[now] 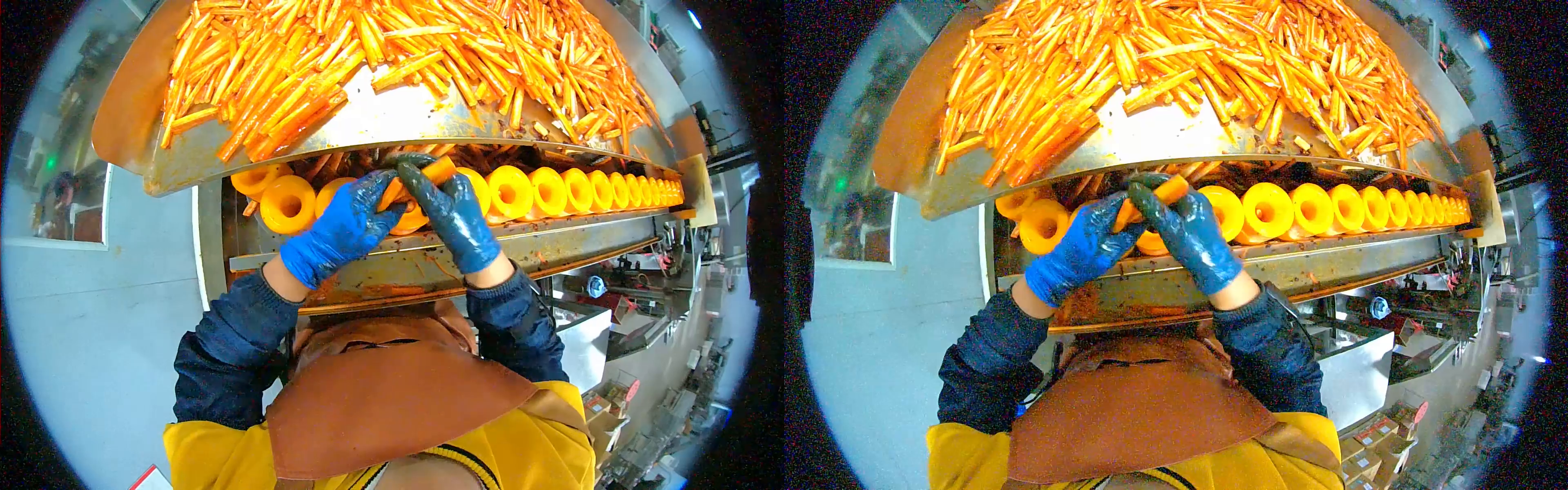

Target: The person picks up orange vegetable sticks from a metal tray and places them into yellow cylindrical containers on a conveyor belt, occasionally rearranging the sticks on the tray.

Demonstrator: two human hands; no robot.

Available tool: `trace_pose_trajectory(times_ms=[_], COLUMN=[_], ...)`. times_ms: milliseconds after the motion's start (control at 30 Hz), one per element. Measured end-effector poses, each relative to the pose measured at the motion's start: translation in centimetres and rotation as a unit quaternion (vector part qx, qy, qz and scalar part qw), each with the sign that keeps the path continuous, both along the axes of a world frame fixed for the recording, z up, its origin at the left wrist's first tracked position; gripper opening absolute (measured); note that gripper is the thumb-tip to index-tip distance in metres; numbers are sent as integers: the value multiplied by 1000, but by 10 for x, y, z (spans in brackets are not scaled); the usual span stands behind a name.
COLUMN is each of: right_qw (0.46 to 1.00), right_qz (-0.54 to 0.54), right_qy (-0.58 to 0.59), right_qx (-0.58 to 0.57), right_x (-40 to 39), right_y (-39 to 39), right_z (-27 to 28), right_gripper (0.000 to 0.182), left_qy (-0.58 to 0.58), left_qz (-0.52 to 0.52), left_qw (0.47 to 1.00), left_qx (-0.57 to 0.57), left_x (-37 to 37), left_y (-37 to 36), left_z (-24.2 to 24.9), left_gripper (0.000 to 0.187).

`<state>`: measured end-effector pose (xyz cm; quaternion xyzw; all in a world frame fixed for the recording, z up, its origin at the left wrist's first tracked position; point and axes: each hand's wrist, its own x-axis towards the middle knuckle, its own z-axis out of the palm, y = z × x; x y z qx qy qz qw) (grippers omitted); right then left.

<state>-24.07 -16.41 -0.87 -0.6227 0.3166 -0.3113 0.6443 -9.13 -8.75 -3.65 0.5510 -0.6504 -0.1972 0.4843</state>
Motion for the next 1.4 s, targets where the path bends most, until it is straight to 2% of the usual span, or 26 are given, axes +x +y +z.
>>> trace_pose_trajectory(times_ms=[67,133,167,200,267,300,333,400,467,500,567,600,633,667,700,733,800,867,967,1000,1067,1100,1167,1233,1300,1400], right_qw=[999,991,993,994,998,998,977,940,947,953,921,892,882,871,832,791,714,649,629,628,727,753,762,777,788,751], right_qz=[-12,-93,-99,-97,-58,-44,-11,-17,-15,-17,3,12,2,-7,-18,-32,-2,73,109,110,86,40,3,13,24,66], right_qy=[-27,-95,-27,-26,-17,-14,54,139,148,161,169,183,204,224,256,294,321,386,447,447,501,485,480,467,462,522], right_qx=[18,9,-52,-51,6,-31,-207,-310,-285,-255,-350,-414,-425,-436,-492,-536,-622,-651,-627,-627,-462,-444,-436,-422,-408,-399], right_x=[8,3,-3,-2,2,7,9,6,2,-1,-6,-5,-1,7,17,29,55,77,101,100,94,89,77,80,90,100], right_y=[-2,-8,-10,-8,-3,2,1,9,7,4,-19,-34,-49,-66,-84,-101,-141,-162,-174,-170,-159,-180,-187,-187,-184,-183], right_z=[-9,-12,-8,-7,-7,-17,-21,-15,-2,0,1,4,10,20,27,31,31,30,19,28,54,45,55,55,49,45], right_gripper=[24,20,15,15,13,15,22,28,30,31,29,28,26,24,22,19,26,28,27,27,29,34,34,38,43,45], left_qy=[45,-4,83,168,306,290,290,291,214,234,255,131,7,8,-152,-309,-339,-383,-411,-423,-432,-420,-405,-409,-382,-376], left_qz=[-20,11,39,64,157,184,185,144,102,101,99,125,150,151,193,229,227,190,165,159,140,134,129,206,213,204], left_qw=[997,1000,994,979,939,939,939,944,966,962,958,982,988,988,969,923,911,891,875,864,851,860,869,889,899,904], left_qx=[59,29,63,95,24,25,25,63,100,93,83,51,19,16,17,19,59,153,195,223,265,258,252,6,3,2], left_x=[-1,8,14,20,34,41,44,49,53,53,61,73,86,96,106,118,134,132,137,141,146,148,155,162,164,163], left_y=[3,12,16,19,22,24,24,25,28,31,30,29,26,22,17,10,-10,-24,-47,-53,-56,-53,-49,-44,-45,-40], left_z=[0,20,30,35,34,38,35,15,2,3,10,21,31,38,44,47,40,47,50,48,51,57,53,43,40,39], left_gripper=[33,29,26,24,20,23,23,27,33,35,37,39,41,41,43,44,51,59,56,52,44,41,39,38,39,40])
